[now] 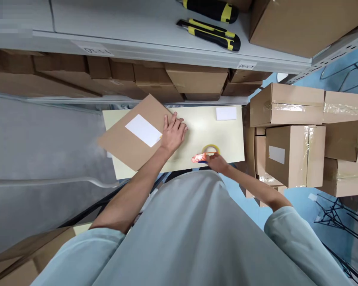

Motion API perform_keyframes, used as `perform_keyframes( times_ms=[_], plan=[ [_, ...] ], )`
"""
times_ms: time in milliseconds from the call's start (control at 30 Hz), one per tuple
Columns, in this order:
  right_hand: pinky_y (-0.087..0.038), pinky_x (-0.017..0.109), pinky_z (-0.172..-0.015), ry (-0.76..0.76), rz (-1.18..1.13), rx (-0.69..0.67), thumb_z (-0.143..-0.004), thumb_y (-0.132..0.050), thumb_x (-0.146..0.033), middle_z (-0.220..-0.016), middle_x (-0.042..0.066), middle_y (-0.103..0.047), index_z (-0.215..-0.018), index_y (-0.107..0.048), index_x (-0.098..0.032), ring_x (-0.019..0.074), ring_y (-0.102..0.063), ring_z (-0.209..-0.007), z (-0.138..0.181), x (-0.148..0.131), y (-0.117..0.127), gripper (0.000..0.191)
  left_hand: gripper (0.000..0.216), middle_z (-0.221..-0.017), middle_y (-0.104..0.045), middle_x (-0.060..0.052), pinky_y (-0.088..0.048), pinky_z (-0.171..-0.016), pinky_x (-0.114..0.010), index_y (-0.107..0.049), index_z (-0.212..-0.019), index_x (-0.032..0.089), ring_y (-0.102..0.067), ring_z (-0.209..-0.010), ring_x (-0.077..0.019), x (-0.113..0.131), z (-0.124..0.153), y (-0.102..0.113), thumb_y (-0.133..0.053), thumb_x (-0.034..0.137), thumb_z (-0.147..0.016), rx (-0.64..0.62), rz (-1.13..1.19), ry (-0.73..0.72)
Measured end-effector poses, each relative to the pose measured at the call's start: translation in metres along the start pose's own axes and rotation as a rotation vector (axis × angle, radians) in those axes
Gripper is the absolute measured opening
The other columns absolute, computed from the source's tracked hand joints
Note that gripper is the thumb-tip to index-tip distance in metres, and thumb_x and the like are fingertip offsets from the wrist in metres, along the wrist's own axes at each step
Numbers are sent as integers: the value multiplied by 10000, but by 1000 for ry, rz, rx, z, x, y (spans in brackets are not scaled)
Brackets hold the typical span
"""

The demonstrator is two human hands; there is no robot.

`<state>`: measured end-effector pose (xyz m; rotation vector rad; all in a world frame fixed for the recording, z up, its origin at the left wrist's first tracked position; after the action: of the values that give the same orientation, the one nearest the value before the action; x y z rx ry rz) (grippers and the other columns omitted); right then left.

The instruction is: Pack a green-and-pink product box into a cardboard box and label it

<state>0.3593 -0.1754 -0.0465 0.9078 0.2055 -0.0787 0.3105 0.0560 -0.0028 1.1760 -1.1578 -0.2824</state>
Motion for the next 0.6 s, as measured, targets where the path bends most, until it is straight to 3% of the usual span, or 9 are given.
perform_keyframes(
  times_ms=[133, 267, 333, 433, 533, 600],
  plan=[
    [-534, 486, -1068, -137, 57, -72, -1136, -448, -150, -1083, 285, -840, -1443, -580, 2, 347, -838, -1032, 37, 82, 16, 367, 298, -1466, -729, -217, -106, -1412, -805, -755, -1178, 167, -352, -1725, -423, 7, 7, -2, -486, 242, -1074, -20, 3, -54],
    [-484, 489, -1106, -95, 161, -66, -1114, -372, -83, -1177, 326, -819, -1501, -505, 70, 359, -822, -1098, 4, 108, 53, 437, 333, -1411, -767, -209, -158, -1414, -787, -773, -1186, 171, -425, -1691, -408, 22, 27, -7, -464, 251, -1090, -75, -17, -132],
    [-479, 492, -1092, -54, 186, -37, -1106, -342, -69, -1210, 334, -810, -1527, -466, 83, 361, -815, -1101, -28, 104, 70, 464, 368, -1417, -775, -203, -195, -1419, -761, -770, -1263, 166, -446, -1682, -392, 31, 44, -11, -457, 247, -1088, -113, -11, -169],
    [-458, 506, -1123, 71, 220, 5, -1092, -324, -49, -1249, 340, -797, -1497, -476, 80, 356, -802, -1127, -70, 76, 82, 451, 533, -1600, -679, -222, -243, -1419, -729, -654, -1544, 138, -422, -1698, -373, 38, 79, -13, -464, 214, -1051, -138, 18, -165],
    [-465, 520, -1127, 199, 224, 31, -1075, -320, -21, -1236, 327, -802, -1472, -492, 66, 343, -803, -1105, -91, 36, 78, 441, 721, -1774, -490, -246, -276, -1409, -718, -478, -1720, 132, -387, -1716, -375, 36, 115, -7, -492, 177, -1000, -141, 45, -121],
    [-481, 531, -1111, 250, 211, 41, -1060, -322, 2, -1204, 304, -814, -1490, -478, 54, 331, -808, -1054, -96, 11, 69, 460, 732, -1799, -453, -240, -331, -1390, -694, -475, -1726, 158, -405, -1706, -377, 29, 130, 4, -515, 192, -995, -139, 62, -88]
  ],
)
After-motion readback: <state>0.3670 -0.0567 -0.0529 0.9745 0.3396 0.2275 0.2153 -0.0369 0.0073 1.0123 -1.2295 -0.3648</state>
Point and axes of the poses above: each hand's wrist, its own z-axis away from the middle knuckle, its own y-axis out of the back of the hand, x = y × z, the point moved 10 cm from there along -z, towards the middle knuckle
